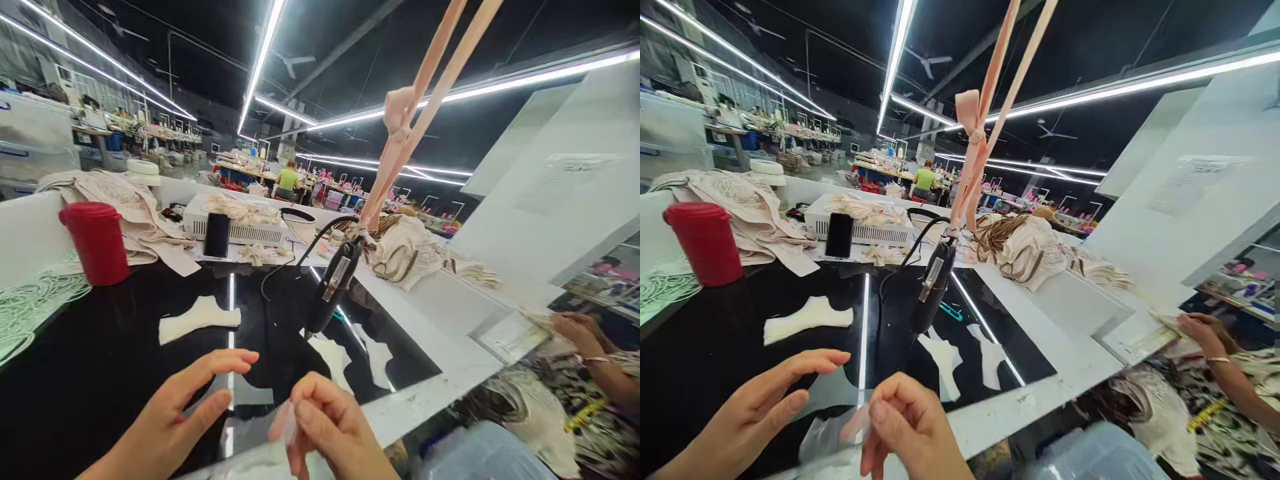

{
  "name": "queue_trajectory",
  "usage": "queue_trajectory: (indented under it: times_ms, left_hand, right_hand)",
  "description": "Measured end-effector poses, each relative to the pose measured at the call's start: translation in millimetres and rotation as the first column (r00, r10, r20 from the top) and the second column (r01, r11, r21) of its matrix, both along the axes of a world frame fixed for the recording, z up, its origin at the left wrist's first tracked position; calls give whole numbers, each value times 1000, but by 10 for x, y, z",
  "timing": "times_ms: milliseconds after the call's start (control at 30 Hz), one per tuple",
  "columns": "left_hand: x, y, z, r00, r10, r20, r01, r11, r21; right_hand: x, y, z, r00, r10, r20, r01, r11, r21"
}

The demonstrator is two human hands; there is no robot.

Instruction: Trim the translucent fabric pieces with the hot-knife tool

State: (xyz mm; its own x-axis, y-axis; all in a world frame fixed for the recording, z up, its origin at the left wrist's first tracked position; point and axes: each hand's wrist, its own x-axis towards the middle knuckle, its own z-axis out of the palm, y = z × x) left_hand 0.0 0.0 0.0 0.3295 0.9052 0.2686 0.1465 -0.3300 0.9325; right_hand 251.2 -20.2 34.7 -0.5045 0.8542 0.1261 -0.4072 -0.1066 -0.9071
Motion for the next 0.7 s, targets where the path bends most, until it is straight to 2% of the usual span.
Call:
queue_trajectory:
  times_ms: [100,200,333,467,567,700]
  left_hand:
    - [109,-76,157,992,-115,61,117,993,-26]
    - [194,-109,258,976,-188,107,198,976,-95]
    - [260,-127,303,979,-170,111,193,950,-247]
    - [313,-143,335,972,-140,189,201,912,-359]
    - [336,-133,378,966,-116,232,202,899,-389]
    - [335,-127,408,978,-100,184,168,899,-405]
  right_hand:
    - [-159,15,-37,997,28,67,-27,1000,-12]
    - [-220,42,-74,994,-8,113,11,999,-34]
    - [-188,66,-96,987,-62,146,80,990,-118]
    - [-140,47,-90,989,-73,130,100,972,-212]
    - [-93,41,-87,990,-68,125,102,953,-286]
    - [-33,54,-99,993,-78,91,107,921,-375]
